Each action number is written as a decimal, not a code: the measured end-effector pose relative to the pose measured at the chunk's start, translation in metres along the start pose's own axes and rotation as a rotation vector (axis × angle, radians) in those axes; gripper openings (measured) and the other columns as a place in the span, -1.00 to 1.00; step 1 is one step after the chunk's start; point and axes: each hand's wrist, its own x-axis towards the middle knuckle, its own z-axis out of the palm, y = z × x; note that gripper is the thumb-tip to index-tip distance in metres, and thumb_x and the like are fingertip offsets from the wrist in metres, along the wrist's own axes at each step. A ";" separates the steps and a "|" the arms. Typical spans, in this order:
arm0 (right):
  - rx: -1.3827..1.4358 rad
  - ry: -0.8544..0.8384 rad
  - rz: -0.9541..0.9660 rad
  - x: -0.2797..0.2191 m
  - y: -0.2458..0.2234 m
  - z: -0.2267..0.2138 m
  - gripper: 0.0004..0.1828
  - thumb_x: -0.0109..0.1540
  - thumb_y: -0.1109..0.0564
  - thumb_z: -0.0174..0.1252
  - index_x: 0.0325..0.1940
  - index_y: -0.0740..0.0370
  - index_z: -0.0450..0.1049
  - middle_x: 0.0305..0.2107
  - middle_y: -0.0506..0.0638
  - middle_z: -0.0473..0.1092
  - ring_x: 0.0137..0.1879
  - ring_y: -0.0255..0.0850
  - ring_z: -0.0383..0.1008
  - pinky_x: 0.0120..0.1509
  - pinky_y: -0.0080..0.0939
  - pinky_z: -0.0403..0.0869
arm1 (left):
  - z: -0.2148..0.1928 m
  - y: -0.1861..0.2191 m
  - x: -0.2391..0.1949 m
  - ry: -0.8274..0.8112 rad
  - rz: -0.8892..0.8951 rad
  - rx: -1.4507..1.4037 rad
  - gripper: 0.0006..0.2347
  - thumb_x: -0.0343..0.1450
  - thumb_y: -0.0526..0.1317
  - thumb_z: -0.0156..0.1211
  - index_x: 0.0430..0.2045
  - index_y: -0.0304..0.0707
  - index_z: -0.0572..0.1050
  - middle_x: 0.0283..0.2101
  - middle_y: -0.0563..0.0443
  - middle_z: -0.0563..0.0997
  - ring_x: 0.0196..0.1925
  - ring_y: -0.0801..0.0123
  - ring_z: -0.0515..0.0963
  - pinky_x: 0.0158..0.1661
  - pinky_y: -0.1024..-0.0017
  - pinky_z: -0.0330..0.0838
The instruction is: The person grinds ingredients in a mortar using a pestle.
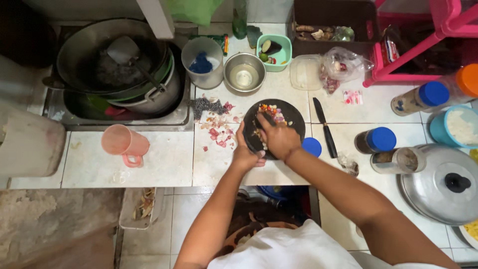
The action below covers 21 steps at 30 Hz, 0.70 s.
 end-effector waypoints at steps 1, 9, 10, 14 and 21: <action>0.002 -0.001 -0.002 0.006 0.003 -0.002 -0.41 0.32 -0.17 0.04 0.46 -0.28 0.20 -0.23 0.41 0.48 -0.29 0.29 0.59 -0.24 0.21 0.58 | 0.000 -0.002 -0.001 0.002 -0.001 0.001 0.01 0.29 -0.60 0.16 0.39 0.58 -0.32 0.06 -0.20 0.52 -0.44 0.13 0.69 -0.46 0.29 0.71; 0.004 -0.043 -0.104 -0.012 0.007 0.012 -0.38 0.28 -0.15 0.03 0.46 -0.29 0.21 -0.25 0.28 0.55 -0.21 0.21 0.62 -0.08 0.18 0.58 | 0.005 -0.005 -0.004 0.022 0.042 0.017 0.01 0.29 -0.63 0.17 0.37 0.52 -0.35 0.05 -0.19 0.52 -0.43 0.14 0.68 -0.47 0.25 0.69; -0.001 -0.039 -0.104 -0.007 0.009 0.009 -0.38 0.28 -0.15 0.03 0.46 -0.29 0.21 -0.25 0.28 0.55 -0.21 0.21 0.62 -0.08 0.18 0.58 | 0.006 -0.001 -0.003 0.019 0.048 0.014 0.01 0.29 -0.63 0.17 0.37 0.52 -0.35 0.05 -0.19 0.52 -0.43 0.14 0.68 -0.47 0.25 0.69; 0.291 -0.207 -0.031 0.030 0.041 -0.007 -0.31 0.23 -0.20 0.16 0.45 -0.26 0.21 -0.22 0.20 0.57 -0.20 0.14 0.65 -0.02 0.07 0.58 | 0.017 -0.005 -0.012 0.068 0.009 0.039 0.01 0.30 -0.59 0.22 0.39 0.46 -0.36 -0.03 -0.24 0.53 -0.45 0.12 0.70 -0.47 0.25 0.70; 0.343 -0.052 -0.122 0.032 0.082 -0.041 -0.39 0.16 -0.17 0.28 0.30 -0.24 0.42 -0.16 0.14 0.59 -0.07 0.10 0.61 0.05 0.02 0.53 | 0.027 -0.040 -0.022 0.134 0.030 0.000 -0.22 0.42 -0.43 0.24 0.44 0.20 -0.14 -0.27 -0.28 0.62 -0.47 0.23 0.69 -0.48 0.34 0.69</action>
